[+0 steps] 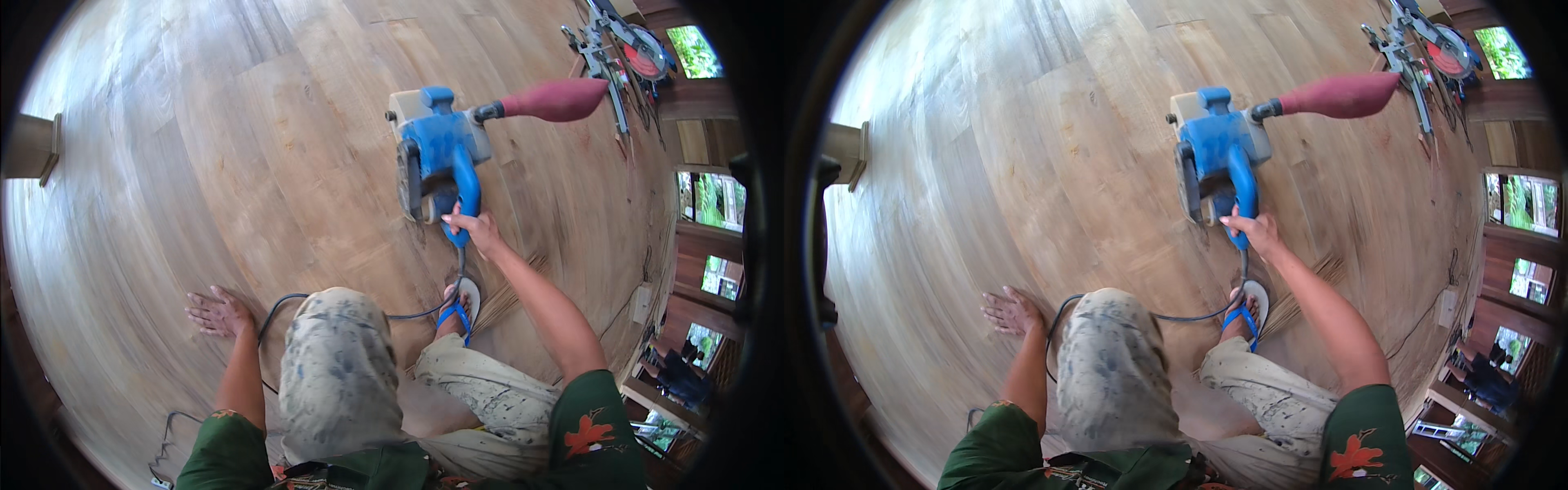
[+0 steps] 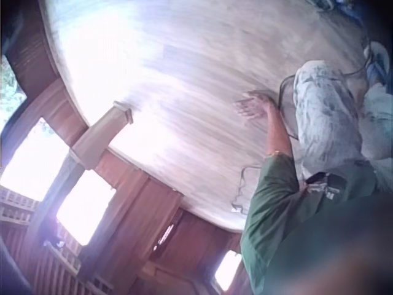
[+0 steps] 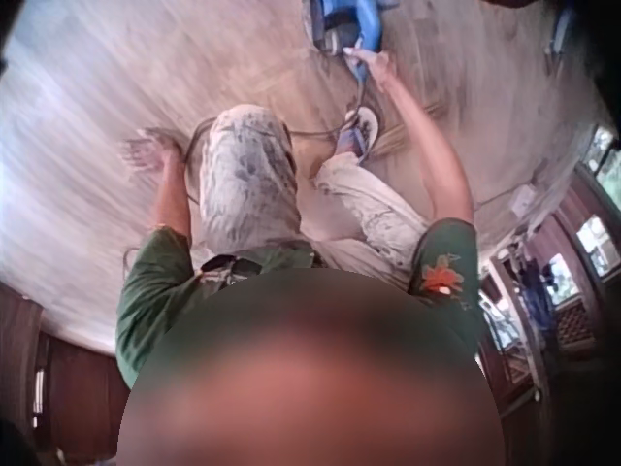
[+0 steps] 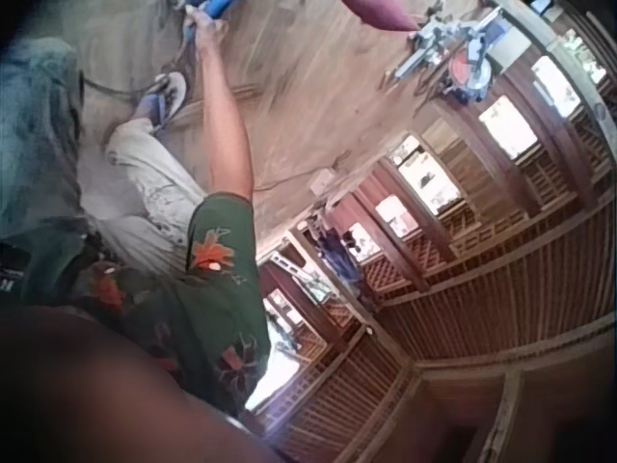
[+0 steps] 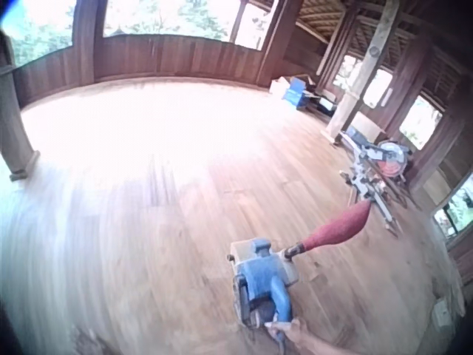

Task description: The person uses a blue electric floor sander to sand a wooden floor. They move the sander back and forth across the floor surface in a systematic pattern, occasionally adjusting their position to reach different areas.

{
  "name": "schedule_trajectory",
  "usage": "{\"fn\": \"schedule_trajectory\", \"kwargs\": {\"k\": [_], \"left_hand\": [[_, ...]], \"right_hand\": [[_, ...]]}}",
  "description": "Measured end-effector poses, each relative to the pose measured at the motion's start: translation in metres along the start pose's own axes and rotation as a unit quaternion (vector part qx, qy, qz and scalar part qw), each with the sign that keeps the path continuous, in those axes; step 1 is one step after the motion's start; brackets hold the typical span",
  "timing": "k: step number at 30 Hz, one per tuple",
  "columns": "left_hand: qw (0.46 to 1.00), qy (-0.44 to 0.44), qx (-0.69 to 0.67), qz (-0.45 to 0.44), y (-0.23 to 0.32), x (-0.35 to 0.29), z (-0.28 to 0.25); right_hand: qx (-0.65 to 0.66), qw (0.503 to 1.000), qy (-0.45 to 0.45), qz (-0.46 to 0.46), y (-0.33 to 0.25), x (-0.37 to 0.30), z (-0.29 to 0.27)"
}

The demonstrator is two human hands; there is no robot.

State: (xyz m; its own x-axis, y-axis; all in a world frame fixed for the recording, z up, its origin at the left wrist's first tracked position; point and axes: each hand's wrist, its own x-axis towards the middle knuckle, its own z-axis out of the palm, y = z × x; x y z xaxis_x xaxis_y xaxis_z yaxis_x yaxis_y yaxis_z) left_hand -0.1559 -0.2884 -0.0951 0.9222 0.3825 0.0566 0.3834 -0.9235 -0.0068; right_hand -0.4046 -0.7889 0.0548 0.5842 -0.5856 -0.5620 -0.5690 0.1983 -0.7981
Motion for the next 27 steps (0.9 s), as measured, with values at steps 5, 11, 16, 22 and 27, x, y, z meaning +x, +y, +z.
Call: {"fn": "schedule_trajectory", "kwargs": {"k": [5,11,16,22,27], "left_hand": [[0.999,-0.032,0.019,-0.015,0.009,0.002,-0.01],[0.999,-0.01,0.025,-0.024,0.011,-0.004,-0.013],[0.999,-0.013,0.038,-0.025,0.011,-0.006,-0.014],[0.999,-0.009,0.035,-0.028,0.027,-0.003,-0.034],[0.999,0.0,0.01,-0.031,0.015,-0.005,-0.033]], "right_hand": [[0.071,0.996,0.039,-0.049,-0.025,0.019,0.06],[0.078,0.993,0.039,-0.083,-0.05,0.034,0.075],[0.063,0.993,0.025,-0.1,-0.047,0.031,0.09],[0.043,0.993,0.034,-0.106,-0.038,0.002,0.084],[0.025,0.994,0.052,-0.093,0.01,-0.073,0.086]]}}
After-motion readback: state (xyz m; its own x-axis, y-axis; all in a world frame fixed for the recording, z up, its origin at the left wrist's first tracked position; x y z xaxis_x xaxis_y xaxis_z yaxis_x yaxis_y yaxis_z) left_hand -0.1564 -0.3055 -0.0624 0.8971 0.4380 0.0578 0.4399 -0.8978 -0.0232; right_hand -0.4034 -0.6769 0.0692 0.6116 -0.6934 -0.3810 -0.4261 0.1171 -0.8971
